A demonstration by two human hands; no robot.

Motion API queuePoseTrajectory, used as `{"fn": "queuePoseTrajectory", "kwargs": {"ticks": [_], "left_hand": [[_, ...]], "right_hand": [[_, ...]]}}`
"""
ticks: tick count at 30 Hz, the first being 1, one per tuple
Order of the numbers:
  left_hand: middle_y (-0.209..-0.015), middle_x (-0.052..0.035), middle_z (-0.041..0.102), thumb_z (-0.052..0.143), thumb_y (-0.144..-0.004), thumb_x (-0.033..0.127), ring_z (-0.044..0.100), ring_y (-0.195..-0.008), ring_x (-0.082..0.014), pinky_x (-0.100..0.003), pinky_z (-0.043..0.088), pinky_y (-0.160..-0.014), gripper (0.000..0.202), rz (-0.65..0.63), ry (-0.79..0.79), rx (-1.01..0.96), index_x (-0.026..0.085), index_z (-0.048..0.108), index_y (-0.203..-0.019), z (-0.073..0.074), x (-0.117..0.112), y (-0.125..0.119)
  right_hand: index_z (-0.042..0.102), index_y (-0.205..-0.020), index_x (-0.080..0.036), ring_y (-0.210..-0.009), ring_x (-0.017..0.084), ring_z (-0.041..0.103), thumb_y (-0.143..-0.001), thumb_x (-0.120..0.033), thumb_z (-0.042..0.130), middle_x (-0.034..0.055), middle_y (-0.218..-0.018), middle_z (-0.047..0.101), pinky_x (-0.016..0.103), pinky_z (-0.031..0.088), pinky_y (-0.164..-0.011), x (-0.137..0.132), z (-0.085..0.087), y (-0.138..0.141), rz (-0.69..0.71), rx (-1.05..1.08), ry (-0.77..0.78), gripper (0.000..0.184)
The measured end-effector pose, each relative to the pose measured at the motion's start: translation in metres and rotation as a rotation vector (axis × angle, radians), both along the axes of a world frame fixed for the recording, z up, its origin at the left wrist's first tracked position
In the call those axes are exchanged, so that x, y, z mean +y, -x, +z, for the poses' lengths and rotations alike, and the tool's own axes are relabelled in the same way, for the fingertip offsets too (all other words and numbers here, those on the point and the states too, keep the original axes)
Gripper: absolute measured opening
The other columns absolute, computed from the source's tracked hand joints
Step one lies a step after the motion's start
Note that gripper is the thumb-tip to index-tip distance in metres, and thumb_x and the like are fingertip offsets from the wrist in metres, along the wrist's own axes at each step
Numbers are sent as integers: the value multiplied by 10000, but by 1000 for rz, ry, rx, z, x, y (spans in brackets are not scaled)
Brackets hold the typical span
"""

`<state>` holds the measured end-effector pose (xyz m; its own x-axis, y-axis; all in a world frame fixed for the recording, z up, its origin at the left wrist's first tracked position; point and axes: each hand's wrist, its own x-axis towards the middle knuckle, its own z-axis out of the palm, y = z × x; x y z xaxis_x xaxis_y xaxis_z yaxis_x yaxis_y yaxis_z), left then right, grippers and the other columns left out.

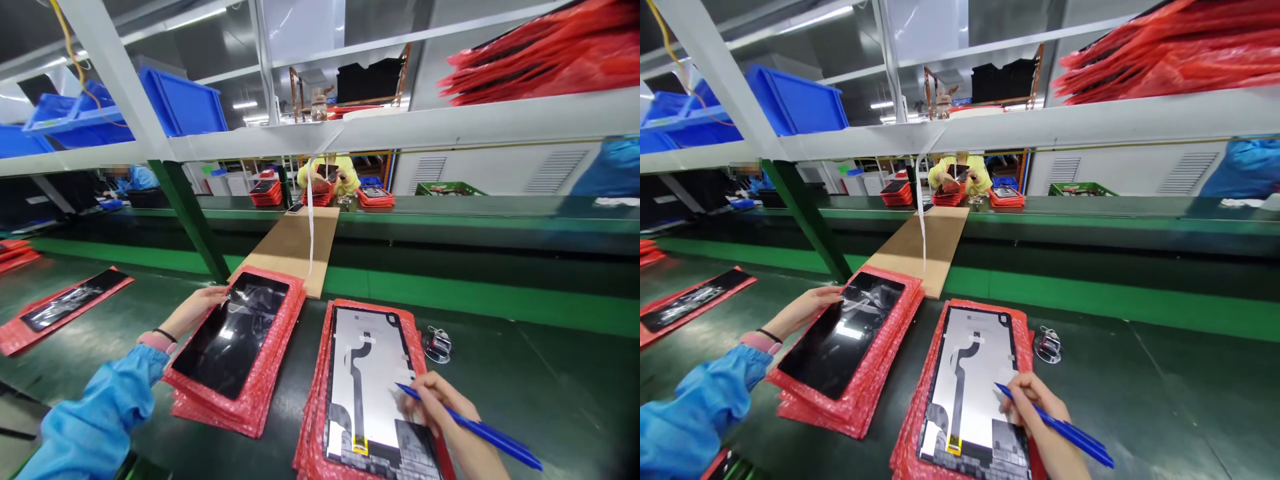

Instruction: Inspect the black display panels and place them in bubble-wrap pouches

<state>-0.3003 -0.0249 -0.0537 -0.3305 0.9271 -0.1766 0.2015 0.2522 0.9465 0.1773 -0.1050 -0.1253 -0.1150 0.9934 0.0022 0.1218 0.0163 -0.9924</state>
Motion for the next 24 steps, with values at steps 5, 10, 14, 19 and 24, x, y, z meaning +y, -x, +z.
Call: {"fn": "queuePoseTrajectory", "kwargs": {"ticks": [5, 10, 14, 19, 24], "left_hand": [[-1061, -96, 703, 706, -584, 222, 526, -1207, -338, -393, 410, -1006, 245, 45, -153, 225, 193, 678, -826, 9, 1, -36], [-981, -74, 718, 703, -658, 220, 650, -943, -245, -356, 484, -899, 279, -338, -142, 96, 180, 699, -934, 0, -21, -122], [-992, -87, 678, 699, -703, 185, 646, -897, -207, -335, 510, -811, 253, -546, 135, -286, 168, 697, -956, -7, -38, -174], [-945, -66, 650, 741, -603, 82, 629, -838, -159, -339, 464, -862, 302, -472, 347, -534, 140, 672, -892, -9, -39, -200], [-817, -48, 643, 703, -555, 76, 606, -806, -157, -319, 448, -804, 301, -444, 389, -509, 125, 646, -846, -11, -33, -210]], "right_hand": [[370, -522, -229, -493, 133, 402, -749, -494, 615, -38, -493, 407, 254, 318, -482, -4, -10, 7, -137, -301, -123, 426], [326, -510, -235, -478, 126, 351, -740, -449, 602, -51, -476, 342, 263, 282, -490, -6, -7, 11, -95, -351, -137, 418], [329, -503, -236, -468, 124, 342, -733, -435, 600, -52, -471, 333, 269, 272, -497, -7, -4, 13, -81, -357, -136, 407], [300, -503, -244, -473, 128, 338, -725, -436, 601, -50, -476, 323, 273, 269, -497, -7, -4, 13, -109, -298, -111, 420], [362, -534, -242, -493, 140, 389, -789, -488, 578, -43, -483, 396, 271, 317, -513, -5, -6, 8, -89, -174, -55, 416]]}}
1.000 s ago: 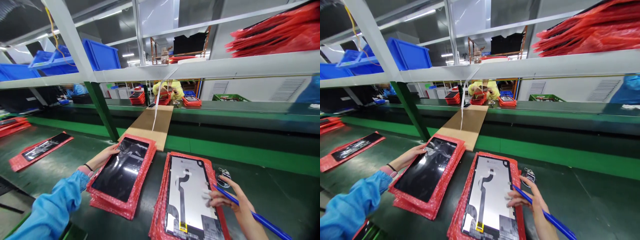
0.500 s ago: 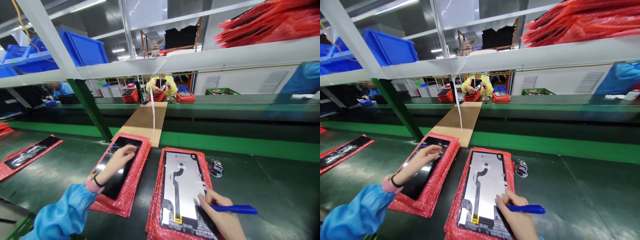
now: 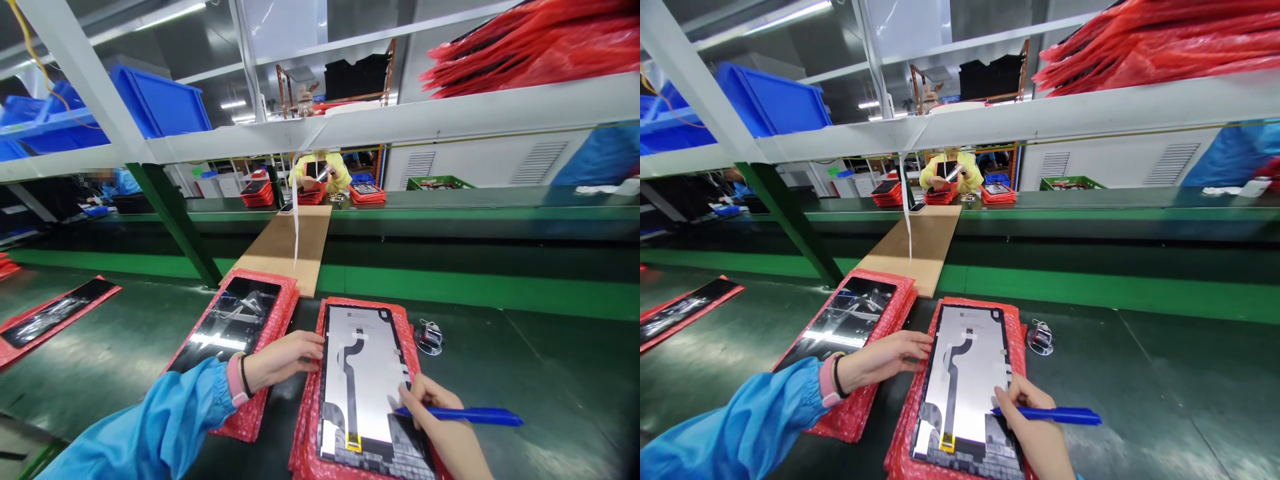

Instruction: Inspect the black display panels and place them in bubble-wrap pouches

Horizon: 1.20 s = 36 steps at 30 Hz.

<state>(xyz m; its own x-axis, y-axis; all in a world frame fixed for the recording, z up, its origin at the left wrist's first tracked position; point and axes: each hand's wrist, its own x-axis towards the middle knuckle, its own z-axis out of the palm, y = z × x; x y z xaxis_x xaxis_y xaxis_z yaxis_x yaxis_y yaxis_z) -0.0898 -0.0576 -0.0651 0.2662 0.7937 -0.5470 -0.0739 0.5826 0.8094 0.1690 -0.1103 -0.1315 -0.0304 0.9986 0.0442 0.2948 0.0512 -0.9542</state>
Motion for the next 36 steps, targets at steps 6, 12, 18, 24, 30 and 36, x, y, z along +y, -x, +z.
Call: {"fn": "queuePoseTrajectory", "kwargs": {"ticks": [6, 12, 18, 24, 30, 36], "left_hand": [[-675, 44, 576, 668, -549, 107, 524, -620, -98, -231, 339, -572, 276, 50, -56, 155, 178, 568, -796, -9, 14, -4], [-543, 48, 546, 709, -629, 258, 460, -434, -79, -219, 278, -433, 199, -143, -128, 184, 181, 537, -694, 5, 30, -13], [-641, 2, 654, 768, -607, 208, 597, -546, -140, -238, 405, -502, 275, -213, -236, 197, 164, 620, -835, 18, 39, -22], [-817, -14, 685, 729, -615, 159, 649, -811, -177, -262, 472, -720, 278, -138, -337, 89, 169, 611, -866, 12, 28, -32], [-1031, -45, 693, 642, -581, 56, 633, -1033, -220, -305, 470, -865, 545, 51, -311, -162, 212, 530, -1091, 8, 13, -43], [-1142, -55, 686, 691, -741, 223, 611, -1098, -246, -343, 457, -950, 516, 125, -574, -179, 226, 538, -1234, 36, 10, -43]], "right_hand": [[417, -567, -235, -517, 150, 448, -809, -519, 592, -39, -506, 452, 276, 376, -554, 3, -2, -2, 70, 151, 53, 412], [462, -588, -226, -560, 159, 482, -783, -559, 615, -26, -536, 494, 284, 396, -589, 3, -1, -2, 93, 264, 79, 416], [514, -589, -208, -510, 137, 441, -672, -623, 696, -42, -493, 471, 276, 396, -561, 6, 4, -1, 87, 349, 129, 460], [547, -619, -191, -434, 95, 328, -717, -671, 638, -57, -440, 424, 243, 295, -480, 7, -3, -3, 64, 494, 118, 498], [617, -719, -191, -381, 85, 234, -842, -633, 516, -80, -373, 327, 241, 237, -429, 15, -4, -24, -155, 618, 19, 471], [626, -1060, -212, -619, 195, 653, -778, -575, 648, 77, -787, 744, 288, 492, -536, 36, 30, -38, -233, 631, -2, 460]]}}
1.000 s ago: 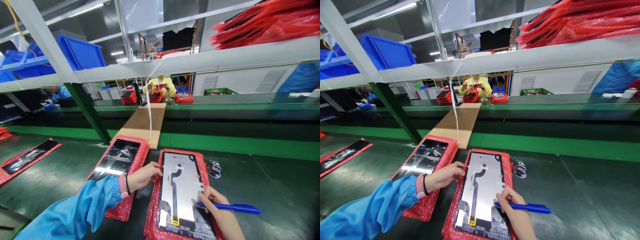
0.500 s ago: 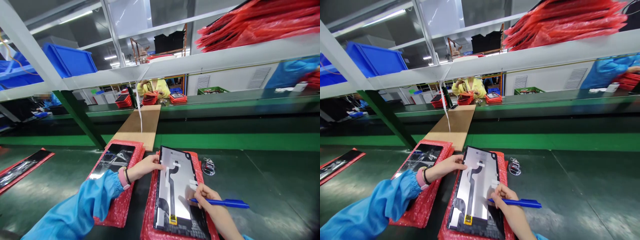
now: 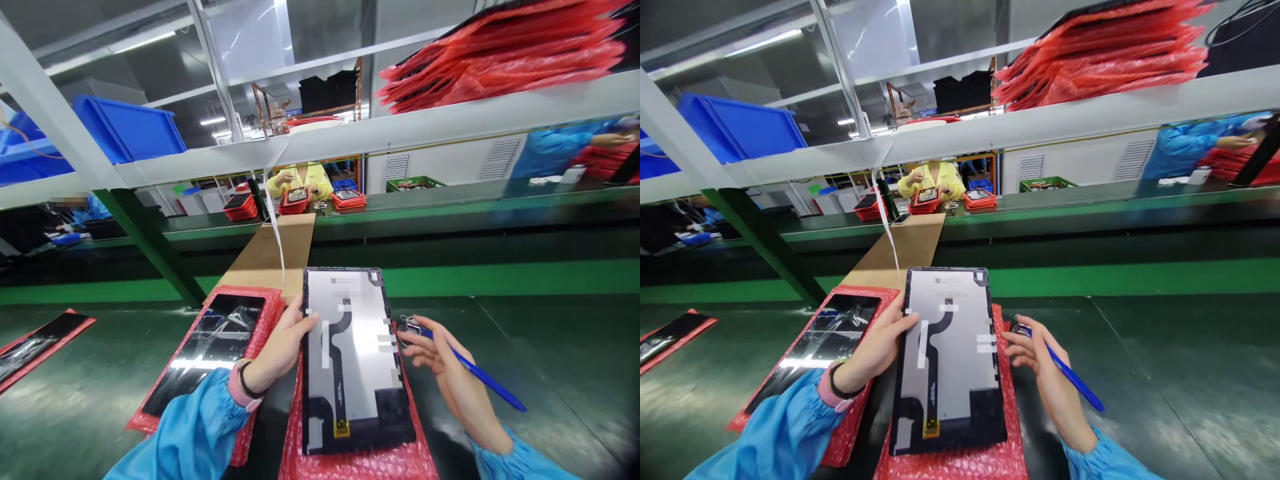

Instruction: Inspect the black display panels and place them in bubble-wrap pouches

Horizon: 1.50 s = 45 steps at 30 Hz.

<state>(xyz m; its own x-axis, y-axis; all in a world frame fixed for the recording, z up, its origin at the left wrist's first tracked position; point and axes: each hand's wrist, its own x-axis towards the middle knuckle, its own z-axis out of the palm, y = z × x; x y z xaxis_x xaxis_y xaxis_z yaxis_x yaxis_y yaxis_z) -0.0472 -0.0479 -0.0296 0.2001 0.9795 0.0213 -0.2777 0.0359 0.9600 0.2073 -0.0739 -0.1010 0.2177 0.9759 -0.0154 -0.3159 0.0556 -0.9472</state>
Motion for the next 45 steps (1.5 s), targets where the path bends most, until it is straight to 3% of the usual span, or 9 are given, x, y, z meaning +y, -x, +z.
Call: {"fn": "queuePoseTrajectory", "kwargs": {"ticks": [6, 10, 15, 21, 29, 32, 36, 40, 45], "left_hand": [[-1086, -33, 704, 689, -780, 292, 671, -976, -239, -323, 528, -848, 449, 120, -118, 16, 240, 535, -1198, 33, 6, -8], [-1051, -23, 714, 674, -784, 265, 687, -927, -236, -313, 551, -778, 407, 158, -161, -35, 242, 532, -1165, 41, 12, -13], [-1020, -22, 723, 678, -770, 248, 697, -892, -230, -320, 550, -784, 413, 186, -161, -58, 234, 537, -1157, 46, 19, -15], [-1044, -29, 713, 667, -779, 235, 690, -924, -216, -282, 550, -767, 399, 187, -205, -84, 223, 539, -1156, 47, 30, -11], [-1089, -32, 700, 644, -819, 239, 684, -944, -185, -235, 545, -744, 358, 194, -228, -127, 232, 541, -1162, 36, 40, -7], [-1070, -38, 708, 649, -820, 259, 691, -927, -194, -241, 551, -724, 395, 201, -208, -123, 235, 528, -1195, 31, 42, -5], [-1046, -45, 717, 666, -798, 238, 701, -883, -196, -246, 557, -712, 378, 248, -174, -137, 208, 555, -1158, 31, 46, 5], [-1061, -37, 714, 652, -805, 207, 698, -900, -191, -244, 556, -746, 332, 312, -190, -163, 199, 578, -1128, 34, 50, 16], [-1021, -16, 722, 646, -818, 192, 690, -947, -200, -281, 556, -815, 305, 299, -191, -196, 222, 585, -1115, 34, 48, 19]], "right_hand": [[672, -1090, -202, -744, 251, 705, -736, -548, 698, 102, -880, 753, 359, 564, -652, -5, 46, 11, 255, -63, -58, 495], [684, -1146, -221, -934, 294, 675, -747, -416, 727, 81, -1028, 735, 373, 556, -759, -8, 59, 16, 256, -322, -122, 446], [723, -1061, -242, -946, 267, 670, -785, -361, 686, 48, -1032, 735, 345, 537, -812, 6, 60, 25, 148, -248, -138, 302], [721, -1029, -222, -830, 248, 669, -817, -379, 660, 31, -845, 736, 345, 527, -806, 17, 69, 33, 196, -291, -181, 271], [721, -1069, -223, -833, 258, 672, -811, -455, 650, 57, -977, 740, 334, 537, -737, 26, 64, 37, 90, -329, -95, 354], [722, -1052, -242, -851, 233, 656, -837, -456, 628, 44, -1022, 724, 321, 522, -772, 29, 60, 38, 144, -392, -86, 318], [687, -1107, -261, -917, 229, 630, -714, -403, 758, 34, -989, 690, 319, 516, -804, 25, 64, 40, 162, -265, 8, 424], [663, -1111, -262, -751, 151, 572, -712, -255, 724, 1, -829, 616, 246, 494, -702, 22, 72, 49, 374, -270, -95, 404], [619, -1000, -234, -597, 89, 424, -728, -189, 674, -52, -691, 467, 171, 393, -553, 26, 71, 59, 371, -318, -92, 281]]}}
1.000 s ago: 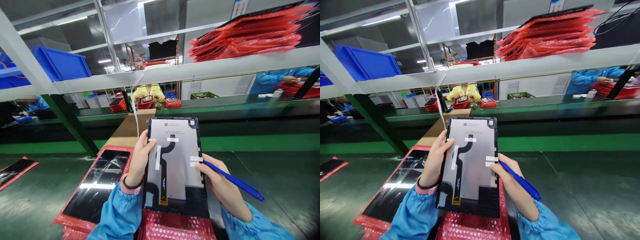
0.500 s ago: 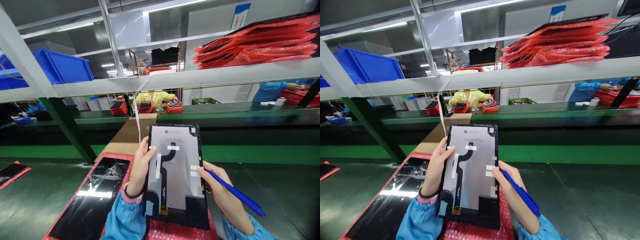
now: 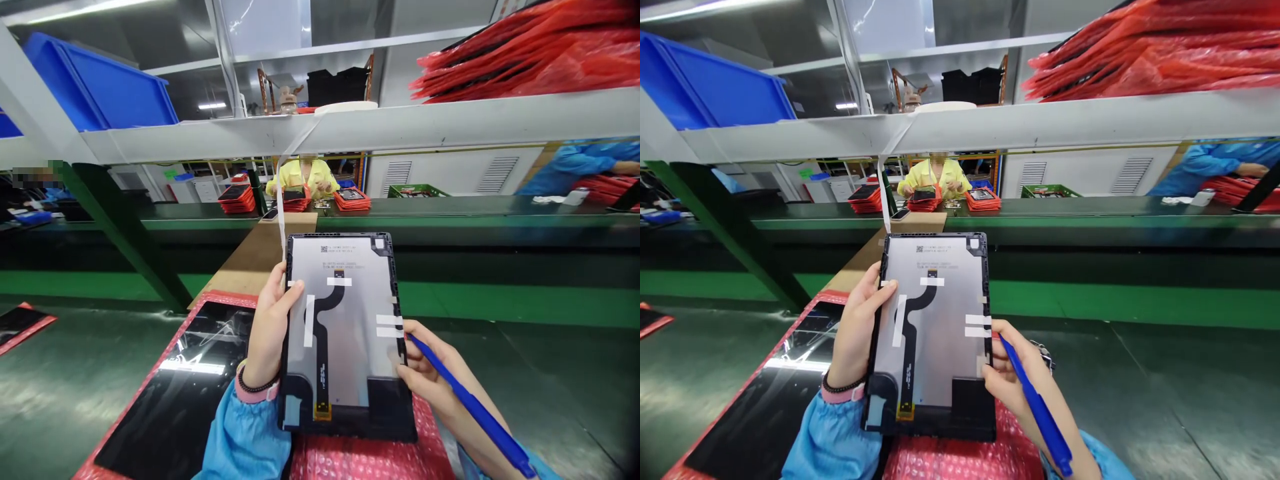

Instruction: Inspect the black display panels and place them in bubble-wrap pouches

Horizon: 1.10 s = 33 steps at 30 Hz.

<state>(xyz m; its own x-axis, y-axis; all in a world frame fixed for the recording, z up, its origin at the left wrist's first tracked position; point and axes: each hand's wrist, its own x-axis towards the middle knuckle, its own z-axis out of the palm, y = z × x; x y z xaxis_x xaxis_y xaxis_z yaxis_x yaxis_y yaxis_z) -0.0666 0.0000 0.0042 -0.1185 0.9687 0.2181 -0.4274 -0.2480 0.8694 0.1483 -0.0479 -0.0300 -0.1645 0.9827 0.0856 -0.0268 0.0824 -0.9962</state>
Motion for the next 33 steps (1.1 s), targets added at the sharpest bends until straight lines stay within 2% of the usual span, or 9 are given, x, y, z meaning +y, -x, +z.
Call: {"fn": "queuePoseTrajectory", "kwargs": {"ticks": [4, 8, 14, 24, 26, 27, 29, 31, 33], "left_hand": [[-1009, -24, 724, 666, -800, 199, 692, -946, -210, -300, 558, -828, 322, 0, 1, -4, 218, 585, -1111, 0, -3, -2], [-1017, -38, 724, 669, -796, 209, 686, -967, -221, -311, 554, -842, 338, 1, -5, -8, 212, 586, -1123, 3, -4, -2], [-1014, -35, 724, 649, -814, 215, 687, -961, -218, -297, 558, -809, 332, -7, -18, 9, 217, 575, -1137, 1, -3, -3], [-1027, -66, 729, 639, -825, 270, 680, -949, -229, -306, 535, -820, 326, -22, -11, 73, 169, 623, -1134, -2, -2, -3], [-1035, -68, 727, 623, -840, 288, 675, -952, -228, -311, 524, -835, 316, -15, -24, 110, 167, 634, -1132, -3, -2, -5], [-1038, -66, 725, 610, -852, 299, 673, -948, -223, -307, 518, -838, 305, 4, -36, 142, 169, 638, -1128, -3, -3, -6], [-1042, -58, 722, 585, -876, 314, 668, -942, -209, -289, 506, -837, 286, 86, -83, 230, 179, 642, -1121, -5, -5, -8], [-1029, -49, 721, 571, -888, 308, 666, -934, -201, -276, 499, -832, 271, 202, -159, 321, 188, 641, -1121, -7, -8, -12], [-985, -39, 729, 581, -882, 276, 674, -901, -193, -263, 501, -813, 243, 314, -242, 405, 199, 657, -1100, -10, -12, -16]], "right_hand": [[569, -941, -241, -582, 79, 368, -731, -183, 678, -73, -670, 384, 150, 347, -519, -1, -2, 0, -4, 16, 13, 244], [543, -939, -253, -587, 76, 352, -759, -216, 687, -78, -678, 360, 150, 360, -550, -2, -4, 0, 21, 49, 9, 234], [547, -909, -234, -561, 73, 281, -760, -266, 697, -83, -667, 308, 155, 307, -505, 1, -7, 0, 21, 46, 4, 215], [579, -936, -224, -589, 89, 387, -806, -325, 676, -66, -677, 376, 187, 391, -547, 3, -8, -5, -52, -86, -18, 191], [590, -974, -233, -626, 115, 479, -827, -375, 656, -46, -699, 463, 214, 449, -589, 5, -6, -5, -84, -81, 7, 214], [591, -1014, -239, -695, 142, 545, -837, -401, 643, -24, -755, 536, 239, 486, -650, 6, -5, -6, -100, -74, 21, 246], [570, -1118, -256, -964, 213, 612, -841, -429, 636, 36, -1014, 641, 307, 500, -855, 8, -2, -6, -162, -50, 1, 334], [529, -1207, -290, -1230, 244, 511, -832, -412, 655, 52, -1307, 572, 355, 405, -1036, 9, 0, -7, -237, 8, -57, 415], [483, -1276, -336, -1330, 240, 424, -845, -380, 646, 34, -1453, 461, 390, 352, -1091, 7, 2, -8, -252, 139, -73, 462]]}}
